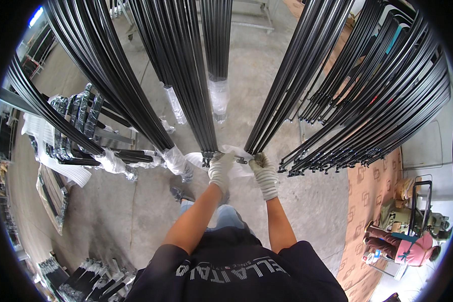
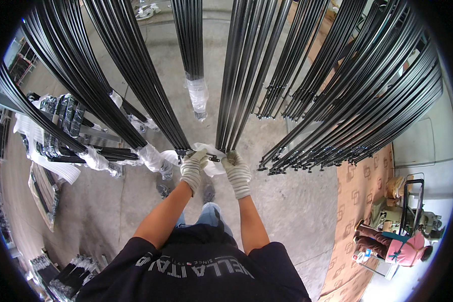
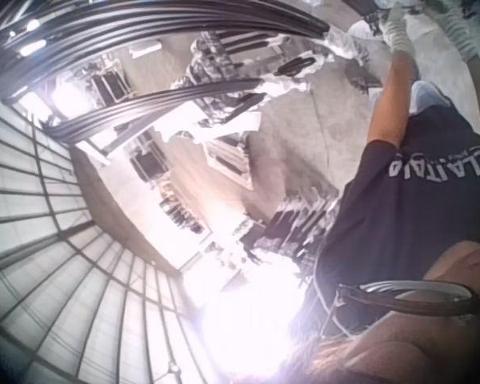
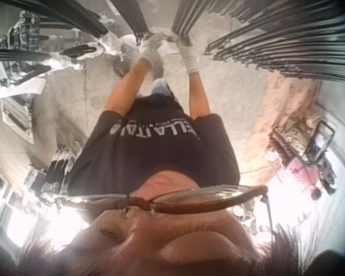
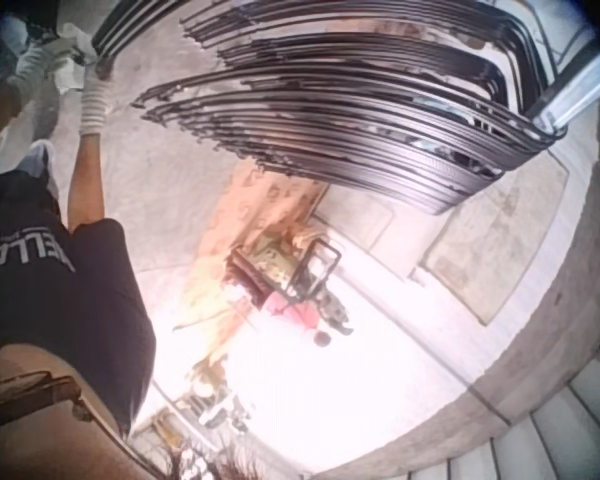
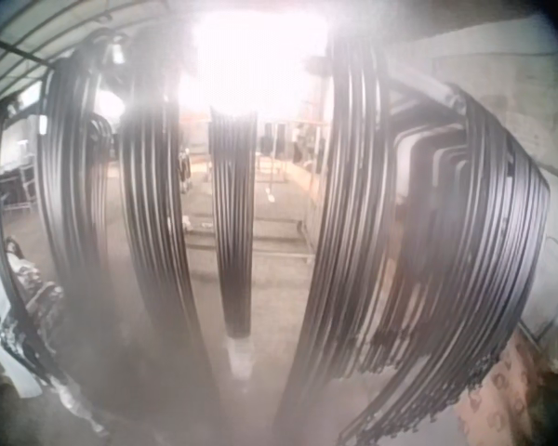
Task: The person wraps a piece of foam wrap over the ends of curved metal rods and then uses a roll of plastic film to bundle and secure them by hand.
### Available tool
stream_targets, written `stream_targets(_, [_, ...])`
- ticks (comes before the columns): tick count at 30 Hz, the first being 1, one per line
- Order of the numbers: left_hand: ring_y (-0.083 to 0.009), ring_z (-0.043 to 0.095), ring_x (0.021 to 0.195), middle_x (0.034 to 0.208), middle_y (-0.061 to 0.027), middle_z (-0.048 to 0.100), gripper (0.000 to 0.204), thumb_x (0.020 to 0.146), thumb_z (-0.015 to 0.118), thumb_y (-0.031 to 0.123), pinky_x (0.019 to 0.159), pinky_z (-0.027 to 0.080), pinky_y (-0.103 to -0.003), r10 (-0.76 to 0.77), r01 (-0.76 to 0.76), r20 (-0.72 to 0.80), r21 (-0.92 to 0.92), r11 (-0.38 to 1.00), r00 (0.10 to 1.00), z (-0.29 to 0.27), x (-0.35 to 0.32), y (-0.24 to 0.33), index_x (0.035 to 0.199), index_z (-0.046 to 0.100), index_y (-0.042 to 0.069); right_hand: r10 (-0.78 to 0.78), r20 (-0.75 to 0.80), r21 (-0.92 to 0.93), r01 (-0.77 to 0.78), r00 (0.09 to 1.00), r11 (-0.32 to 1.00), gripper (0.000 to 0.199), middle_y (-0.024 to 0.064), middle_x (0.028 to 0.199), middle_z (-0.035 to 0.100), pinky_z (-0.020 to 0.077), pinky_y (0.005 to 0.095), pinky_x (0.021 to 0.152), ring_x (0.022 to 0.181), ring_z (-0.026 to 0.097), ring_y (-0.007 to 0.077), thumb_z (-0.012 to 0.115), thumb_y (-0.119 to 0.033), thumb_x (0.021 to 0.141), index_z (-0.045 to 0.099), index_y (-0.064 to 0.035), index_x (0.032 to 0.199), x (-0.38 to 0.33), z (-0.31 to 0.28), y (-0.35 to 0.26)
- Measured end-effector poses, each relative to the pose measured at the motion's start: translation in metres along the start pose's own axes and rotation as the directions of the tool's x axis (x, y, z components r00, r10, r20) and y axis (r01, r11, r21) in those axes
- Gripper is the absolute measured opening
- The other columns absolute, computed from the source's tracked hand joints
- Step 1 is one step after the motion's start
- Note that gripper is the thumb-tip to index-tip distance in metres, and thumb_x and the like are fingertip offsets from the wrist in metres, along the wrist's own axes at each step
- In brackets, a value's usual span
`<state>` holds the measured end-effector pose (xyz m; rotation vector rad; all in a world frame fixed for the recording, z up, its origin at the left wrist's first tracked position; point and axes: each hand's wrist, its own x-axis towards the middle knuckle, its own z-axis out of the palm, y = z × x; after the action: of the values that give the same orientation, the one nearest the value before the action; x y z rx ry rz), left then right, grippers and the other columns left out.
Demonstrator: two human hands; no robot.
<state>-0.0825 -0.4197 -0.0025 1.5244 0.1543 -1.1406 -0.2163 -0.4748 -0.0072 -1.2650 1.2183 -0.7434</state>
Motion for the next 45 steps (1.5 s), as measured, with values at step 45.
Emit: stream_targets(45, [-0.0292, 0.053, 0.069, 0.069, -0.0127, 0.053, 0.006, 0.069, 0.047, 0.01, 0.063, 0.043, -0.038, 0.712, -0.516, 0.502, 0.826, -0.226, 0.492, -0.077, -0.011, 0.092, 0.069, 0.053, 0.007, -0.691, 0.42, -0.597, 0.752, 0.588, 0.278, 0.031, 0.0161, 0.098, 0.05, 0.0374, 0.0372, 0.082, 0.092, 0.048, 0.028, 0.053, -0.006, 0.067, 0.048, -0.0028, 0.097, -0.053, 0.071, -0.097])
